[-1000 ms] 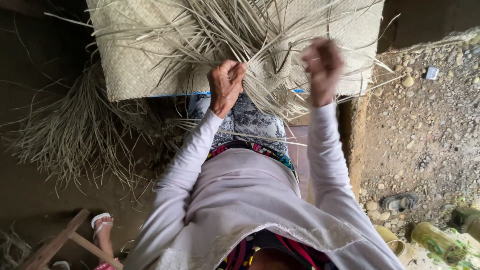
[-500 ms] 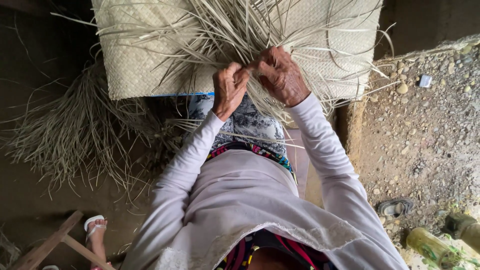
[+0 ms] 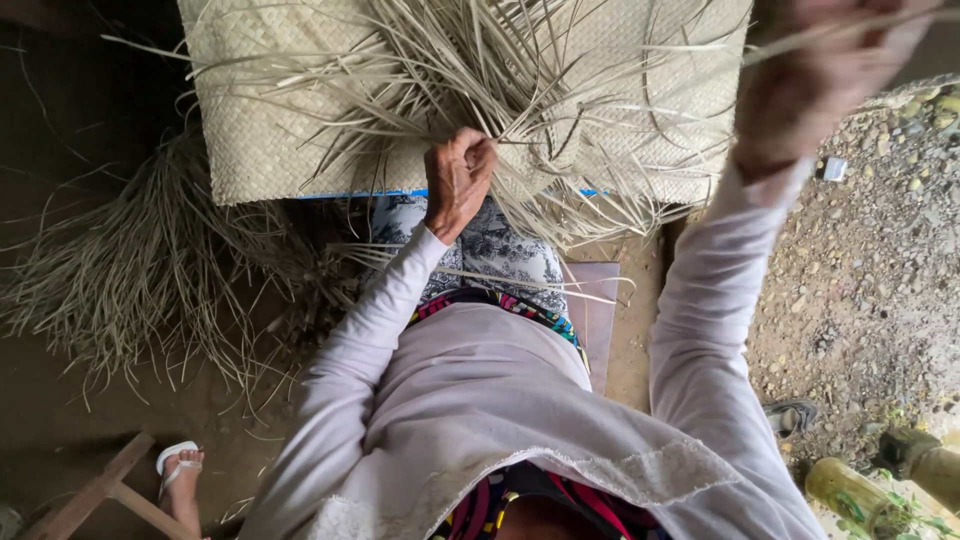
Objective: A person is weaving dried plant fibers together to create a mat or basket.
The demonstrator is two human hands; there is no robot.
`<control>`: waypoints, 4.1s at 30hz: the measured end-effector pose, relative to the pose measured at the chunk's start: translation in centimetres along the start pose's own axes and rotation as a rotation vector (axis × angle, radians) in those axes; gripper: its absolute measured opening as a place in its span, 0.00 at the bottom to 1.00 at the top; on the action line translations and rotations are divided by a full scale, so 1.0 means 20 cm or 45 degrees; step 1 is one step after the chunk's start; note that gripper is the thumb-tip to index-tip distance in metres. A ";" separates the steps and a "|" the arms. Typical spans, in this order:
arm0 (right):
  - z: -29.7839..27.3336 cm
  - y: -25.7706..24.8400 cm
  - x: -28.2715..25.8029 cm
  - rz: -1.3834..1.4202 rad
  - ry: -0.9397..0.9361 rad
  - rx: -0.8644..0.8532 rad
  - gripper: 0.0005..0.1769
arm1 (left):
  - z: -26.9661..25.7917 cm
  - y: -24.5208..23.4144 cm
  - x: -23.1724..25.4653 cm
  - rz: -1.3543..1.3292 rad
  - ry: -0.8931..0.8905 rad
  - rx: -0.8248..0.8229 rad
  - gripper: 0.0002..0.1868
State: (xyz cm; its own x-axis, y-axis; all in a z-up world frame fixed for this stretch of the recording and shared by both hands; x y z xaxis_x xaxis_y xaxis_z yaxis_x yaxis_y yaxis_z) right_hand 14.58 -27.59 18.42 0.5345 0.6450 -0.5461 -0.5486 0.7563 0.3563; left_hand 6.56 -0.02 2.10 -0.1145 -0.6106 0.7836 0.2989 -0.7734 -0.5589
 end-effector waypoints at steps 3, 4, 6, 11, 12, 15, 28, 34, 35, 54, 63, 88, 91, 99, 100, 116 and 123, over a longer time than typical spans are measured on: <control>-0.19 0.15 0.34 -0.433 0.582 0.232 0.09 | 0.00 -0.04 0.03 -0.043 0.040 0.002 0.08; -0.24 0.32 0.41 -0.831 0.539 -0.220 0.14 | 0.01 -0.04 0.04 -0.082 0.044 -0.008 0.09; -0.34 0.48 0.47 -1.204 0.494 -0.683 0.20 | 0.01 -0.03 0.03 -0.120 0.044 -0.018 0.10; -0.38 0.48 0.13 -1.465 0.588 -0.334 0.06 | -0.03 0.06 -0.15 -0.128 -0.284 0.026 0.07; -0.39 0.54 0.09 -1.467 0.594 -0.332 0.06 | -0.03 0.05 -0.14 -0.130 -0.286 0.020 0.07; -0.56 0.66 0.13 -0.902 1.108 -0.431 0.05 | -0.01 0.03 -0.09 -0.048 -0.252 0.013 0.07; -0.47 0.71 0.47 -0.995 0.363 -0.355 0.10 | -0.03 0.01 -0.10 -0.024 -0.216 -0.117 0.08; -0.33 0.77 0.59 -0.857 0.458 -0.599 0.20 | -0.04 -0.02 -0.07 -0.002 -0.214 -0.102 0.05; -0.31 0.76 0.62 -0.641 0.635 -0.529 0.31 | -0.04 -0.04 -0.05 -0.011 -0.226 -0.077 0.04; -0.37 0.76 0.53 -0.763 0.439 -0.738 0.12 | -0.08 0.10 -0.15 -0.339 -0.323 -0.258 0.15; -0.48 0.57 0.81 -0.680 0.786 -0.552 0.37 | -0.06 0.10 -0.08 -0.175 -0.036 -0.077 0.09; -0.47 0.62 0.64 -1.153 0.310 -0.659 0.12 | -0.04 0.07 -0.05 0.050 0.066 0.020 0.04; -0.50 0.76 0.57 -1.271 0.305 -0.793 0.21 | -0.01 0.07 -0.11 -0.101 0.036 -0.082 0.04; -0.62 0.95 0.41 -1.007 0.369 -1.022 0.35 | 0.04 0.09 -0.14 -0.328 -0.159 -0.237 0.07; -0.66 0.94 0.40 -1.026 0.410 -1.074 0.35 | 0.05 0.11 -0.13 -0.245 -0.166 -0.347 0.10; -1.37 -0.11 0.11 -1.363 1.364 -0.913 0.10 | 0.52 -0.86 -0.93 0.098 -0.461 0.441 0.05; -1.13 0.21 0.06 -1.418 1.169 -0.696 0.12 | 0.47 -0.96 -1.00 -0.186 -0.066 0.135 0.16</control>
State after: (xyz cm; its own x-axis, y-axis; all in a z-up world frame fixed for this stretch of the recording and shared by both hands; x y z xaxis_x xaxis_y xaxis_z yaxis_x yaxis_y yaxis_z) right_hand -1.58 -26.05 2.22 0.3658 -0.6417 -0.6741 -0.4238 0.5300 -0.7345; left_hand 12.06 28.72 -0.27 -0.1160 -0.4816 0.8687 0.3810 -0.8292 -0.4089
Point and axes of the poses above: each hand's wrist, its own z-axis towards the middle knuckle, its own y-axis out of the palm, x = y × z, the point moved 8 cm from there along z, towards the middle knuckle, and after that the axes turned 13 degrees about z, right-handed, at the moved point
